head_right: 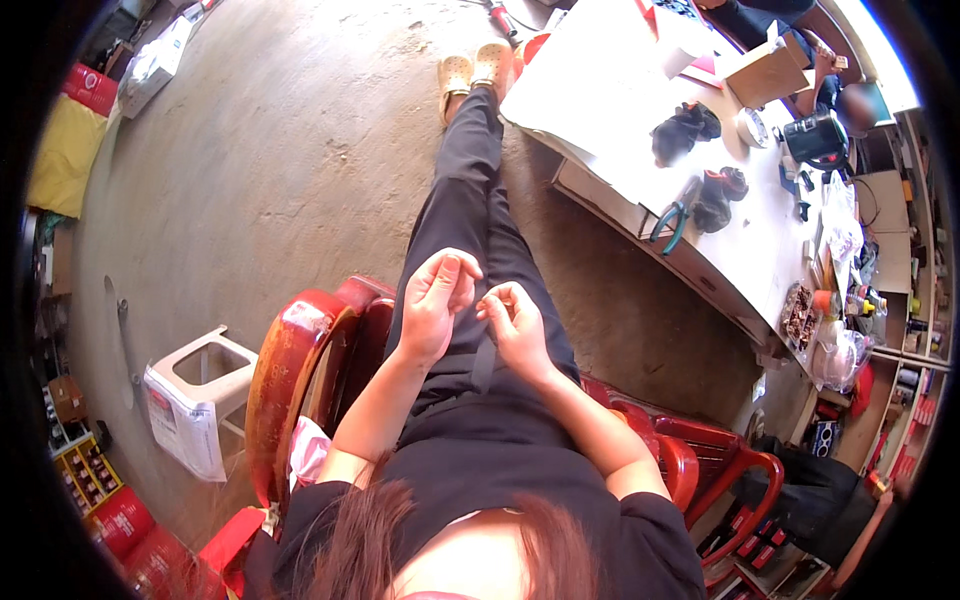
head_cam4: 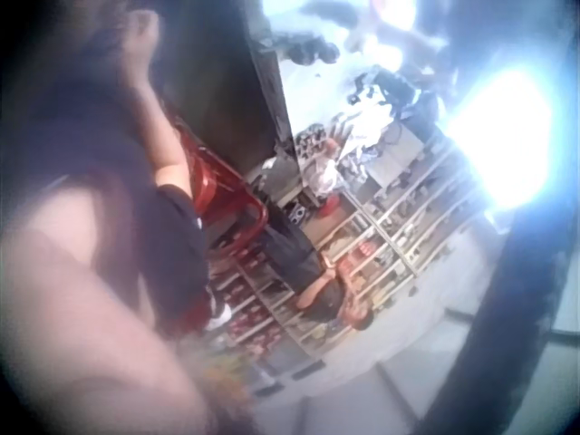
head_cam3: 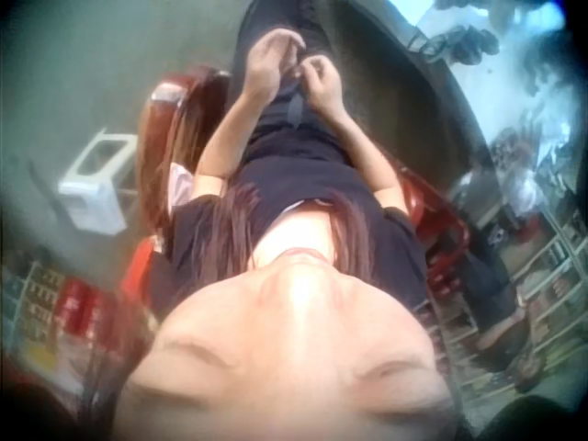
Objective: The person sits in a red chair and repeatedly handles small metallic components, threading a thin wire through them and using a screwdriver to adjust a small metal piece. The person continues to manipulate the components with both hands throughout the clip.
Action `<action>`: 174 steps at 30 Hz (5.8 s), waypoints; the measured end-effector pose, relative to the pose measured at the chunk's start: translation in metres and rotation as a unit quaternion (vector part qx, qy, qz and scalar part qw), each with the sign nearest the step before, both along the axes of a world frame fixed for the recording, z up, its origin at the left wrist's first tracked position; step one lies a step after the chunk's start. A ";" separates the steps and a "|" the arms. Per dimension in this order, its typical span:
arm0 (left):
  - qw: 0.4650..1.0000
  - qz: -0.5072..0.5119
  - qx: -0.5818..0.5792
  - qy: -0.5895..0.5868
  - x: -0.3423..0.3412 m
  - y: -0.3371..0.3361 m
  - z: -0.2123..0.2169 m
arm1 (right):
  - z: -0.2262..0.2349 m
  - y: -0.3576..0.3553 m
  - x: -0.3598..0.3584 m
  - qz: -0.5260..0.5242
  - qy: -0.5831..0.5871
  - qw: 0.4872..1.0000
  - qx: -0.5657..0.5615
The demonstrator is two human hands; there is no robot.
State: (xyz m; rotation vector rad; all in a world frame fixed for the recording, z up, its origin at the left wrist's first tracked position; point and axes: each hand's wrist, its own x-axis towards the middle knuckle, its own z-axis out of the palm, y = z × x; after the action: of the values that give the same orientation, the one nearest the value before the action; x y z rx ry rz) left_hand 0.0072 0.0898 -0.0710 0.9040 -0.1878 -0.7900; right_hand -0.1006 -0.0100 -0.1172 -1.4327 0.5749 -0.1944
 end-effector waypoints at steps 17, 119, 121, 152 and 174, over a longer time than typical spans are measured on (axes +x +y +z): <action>0.991 -0.004 0.104 -0.087 -0.012 -0.006 0.013 | 0.052 -0.020 0.011 0.147 -0.059 0.971 -0.181; 0.961 0.174 0.214 0.029 0.009 0.014 -0.022 | 0.052 -0.043 0.021 0.137 0.009 0.990 0.022; 0.961 0.143 0.236 -0.017 -0.004 0.019 -0.027 | 0.052 -0.043 0.022 0.127 0.009 0.991 0.034; 0.991 -0.043 0.119 0.034 -0.016 -0.022 0.010 | 0.060 -0.056 -0.005 -0.082 -0.043 0.994 -0.055; 0.981 -0.065 0.174 -0.063 -0.021 -0.042 0.012 | 0.063 -0.053 -0.005 -0.125 -0.075 0.971 -0.190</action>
State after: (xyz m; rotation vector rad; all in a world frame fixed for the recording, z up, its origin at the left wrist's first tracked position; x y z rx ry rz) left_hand -0.0140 0.0480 -0.0594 1.2852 -0.2255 -0.9036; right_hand -0.1052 -0.0627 -0.0542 -1.6942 0.6130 -0.6364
